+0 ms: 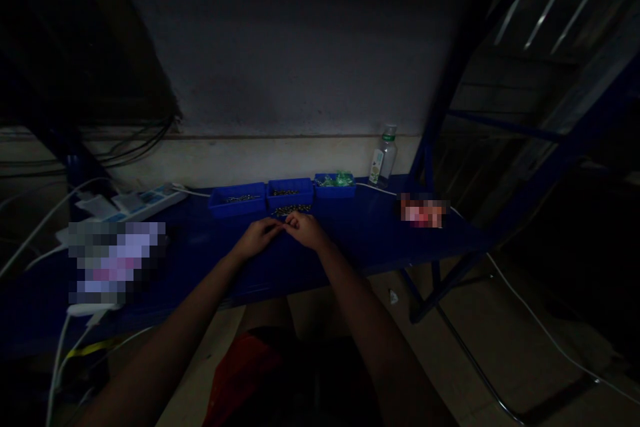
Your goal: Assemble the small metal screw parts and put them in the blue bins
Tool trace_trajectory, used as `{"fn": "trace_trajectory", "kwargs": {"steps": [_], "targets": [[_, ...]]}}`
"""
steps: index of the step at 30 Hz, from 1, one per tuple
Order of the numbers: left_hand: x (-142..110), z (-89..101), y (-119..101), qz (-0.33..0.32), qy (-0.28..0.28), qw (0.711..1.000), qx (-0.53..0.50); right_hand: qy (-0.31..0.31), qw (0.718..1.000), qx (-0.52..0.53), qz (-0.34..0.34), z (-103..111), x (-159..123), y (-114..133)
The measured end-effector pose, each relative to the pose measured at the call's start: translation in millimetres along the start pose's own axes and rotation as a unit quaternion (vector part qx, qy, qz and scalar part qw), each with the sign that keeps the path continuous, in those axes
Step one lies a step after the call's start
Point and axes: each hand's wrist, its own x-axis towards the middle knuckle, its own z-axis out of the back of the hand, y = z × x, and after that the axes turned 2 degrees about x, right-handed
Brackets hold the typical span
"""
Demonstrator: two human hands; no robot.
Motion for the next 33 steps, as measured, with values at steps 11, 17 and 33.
{"fn": "trace_trajectory", "kwargs": {"steps": [11, 17, 33], "targets": [[-1.1, 2.7, -4.0, -0.015, -0.015, 1.000, 0.000, 0.034, 0.997, -0.065, 0.005, -3.4, -0.7, -3.1], [-1.3, 3.4, -5.2, -0.020, -0.029, 0.999, 0.006, 0.043, 0.998, -0.040, 0.001, -2.0, -1.0, 0.0], [1.2, -2.6, 7.6, 0.012, -0.004, 0.999, 0.029, -0.005, 0.999, -0.033, 0.010, -4.6, 2.0, -5.4]]}}
